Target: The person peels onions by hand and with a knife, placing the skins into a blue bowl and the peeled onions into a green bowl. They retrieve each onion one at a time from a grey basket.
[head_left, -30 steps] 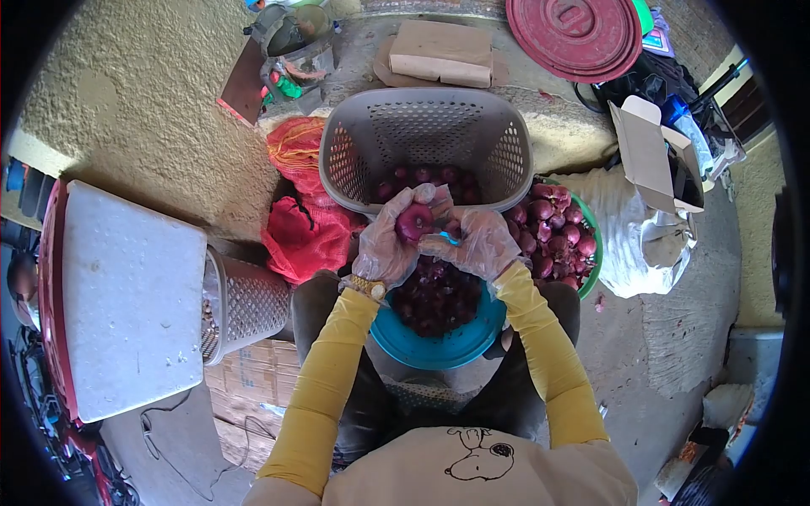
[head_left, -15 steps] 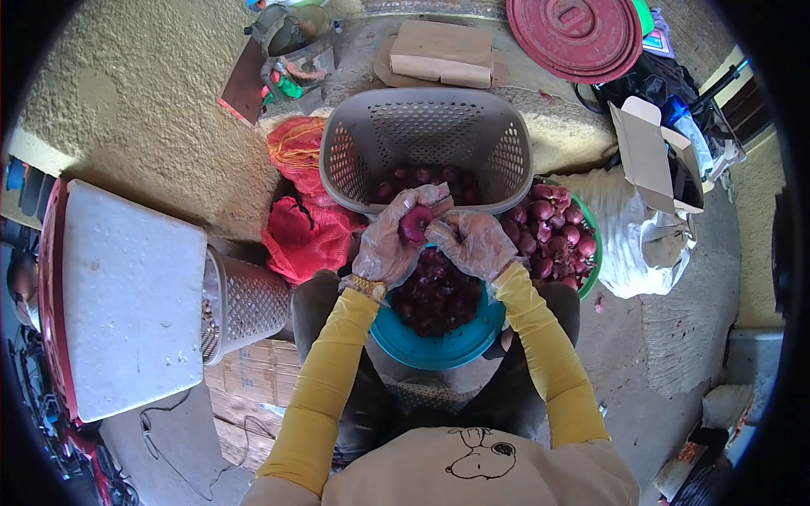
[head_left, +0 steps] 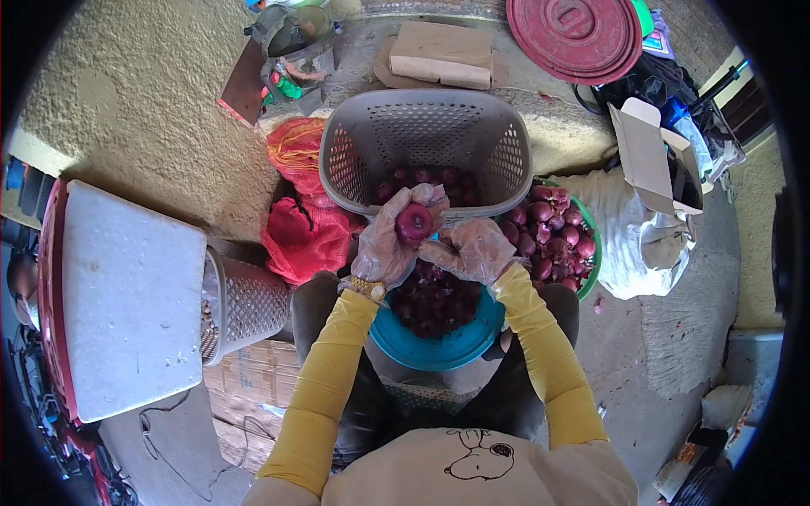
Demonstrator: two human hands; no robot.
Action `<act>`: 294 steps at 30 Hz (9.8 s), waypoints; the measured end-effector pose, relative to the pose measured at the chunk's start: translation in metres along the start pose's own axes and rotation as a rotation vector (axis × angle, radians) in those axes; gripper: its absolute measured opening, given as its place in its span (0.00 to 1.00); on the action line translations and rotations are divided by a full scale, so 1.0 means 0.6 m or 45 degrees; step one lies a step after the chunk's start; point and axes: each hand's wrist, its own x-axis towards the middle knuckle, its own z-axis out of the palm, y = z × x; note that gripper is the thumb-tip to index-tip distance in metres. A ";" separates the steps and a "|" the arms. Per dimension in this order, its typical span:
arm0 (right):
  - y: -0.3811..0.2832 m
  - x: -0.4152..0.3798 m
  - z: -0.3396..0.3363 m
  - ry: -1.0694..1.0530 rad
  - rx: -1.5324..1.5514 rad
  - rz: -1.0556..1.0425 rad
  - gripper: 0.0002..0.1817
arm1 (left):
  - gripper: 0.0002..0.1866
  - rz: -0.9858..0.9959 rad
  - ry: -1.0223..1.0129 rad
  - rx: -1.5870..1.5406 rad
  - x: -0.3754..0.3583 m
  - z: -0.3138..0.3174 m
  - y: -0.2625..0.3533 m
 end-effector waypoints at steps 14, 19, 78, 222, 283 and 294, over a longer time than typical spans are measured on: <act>-0.016 0.006 -0.028 0.252 0.065 0.095 0.39 | 0.25 -0.052 0.053 -0.023 -0.005 0.004 0.000; -0.010 0.006 -0.022 0.294 0.039 0.023 0.40 | 0.20 -0.204 0.087 -0.072 -0.008 -0.004 0.002; -0.019 -0.003 -0.032 -0.115 0.015 -0.139 0.33 | 0.26 -0.098 0.268 -0.219 0.003 -0.039 0.005; -0.067 -0.062 0.005 -0.322 0.054 0.166 0.36 | 0.27 0.053 0.350 0.175 -0.113 -0.032 -0.042; -0.059 -0.051 0.040 0.001 0.402 0.482 0.42 | 0.16 0.122 0.047 0.686 -0.116 -0.068 -0.045; -0.066 -0.049 0.037 -0.063 0.377 0.448 0.38 | 0.19 0.004 0.162 0.217 -0.118 -0.054 -0.045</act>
